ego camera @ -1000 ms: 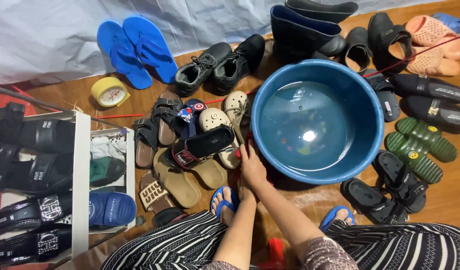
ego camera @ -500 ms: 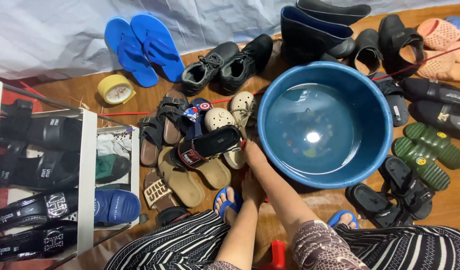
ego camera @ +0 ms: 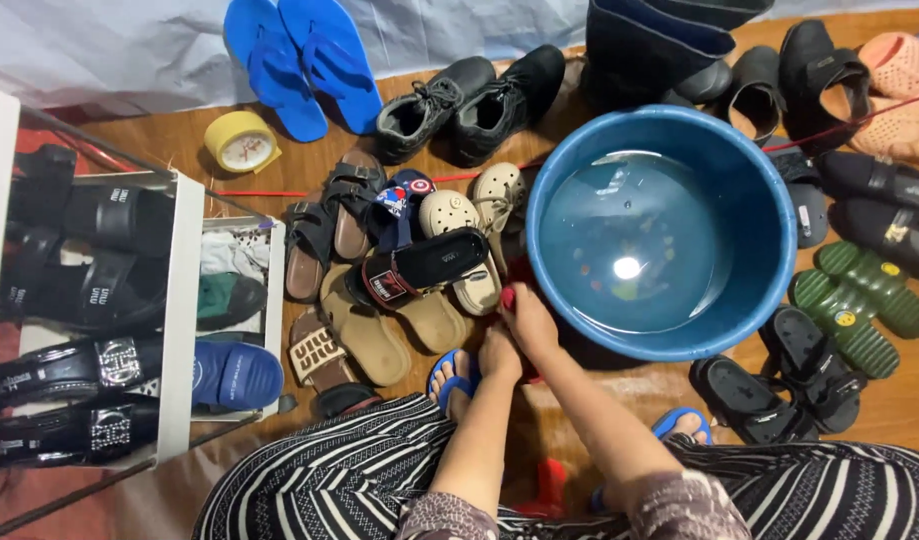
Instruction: Scrubbing and cleaning the red strap of a sandal using a brush, water, and a cloth.
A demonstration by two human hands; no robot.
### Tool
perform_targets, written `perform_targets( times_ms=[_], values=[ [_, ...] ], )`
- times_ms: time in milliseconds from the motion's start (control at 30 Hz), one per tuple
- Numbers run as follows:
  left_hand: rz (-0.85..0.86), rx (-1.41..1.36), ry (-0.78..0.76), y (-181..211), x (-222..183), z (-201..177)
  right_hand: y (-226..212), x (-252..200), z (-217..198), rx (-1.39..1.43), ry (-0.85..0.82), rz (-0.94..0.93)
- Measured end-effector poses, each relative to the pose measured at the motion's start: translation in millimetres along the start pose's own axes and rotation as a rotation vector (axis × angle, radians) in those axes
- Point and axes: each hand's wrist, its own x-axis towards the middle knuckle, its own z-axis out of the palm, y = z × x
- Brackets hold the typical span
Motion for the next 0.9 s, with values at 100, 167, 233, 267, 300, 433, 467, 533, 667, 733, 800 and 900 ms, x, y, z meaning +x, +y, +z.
perform_targets(
  times_ms=[100,167,233,267,300,433,467,533,667,733,800,900],
  values=[
    [0.183,0.348,0.005,6,-22,-30,3,-3,0,0.061,-0.159,0.219],
    [0.179,0.378,-0.072,0,-16,-32,23,9,19,0.013,-0.211,0.203],
    [0.175,0.402,-0.152,-22,3,-12,47,12,41,-0.040,-0.265,0.189],
    [0.194,0.513,-0.271,-38,23,8,63,14,53,-0.143,-0.396,0.187],
    [0.213,0.624,-0.391,-54,43,29,78,15,64,-0.246,-0.526,0.184],
    [0.255,0.638,-0.632,-42,13,16,69,2,41,-0.364,-0.609,0.243],
    [0.274,0.525,-0.568,-48,26,20,64,2,36,-0.367,-0.459,0.280],
    [0.290,0.413,-0.503,-60,52,26,35,-8,13,-0.368,-0.309,0.315],
    [0.174,0.105,0.245,-44,44,-9,-25,-35,-32,-0.259,-0.141,0.116],
    [0.082,0.102,0.418,-32,19,-23,-16,-45,-20,-0.203,-0.242,0.127],
    [0.090,0.060,0.481,-31,9,-18,13,-52,13,-0.414,-0.473,0.099],
    [0.090,0.267,0.133,-57,60,19,39,-57,15,-0.465,-0.420,-0.127]
  ],
)
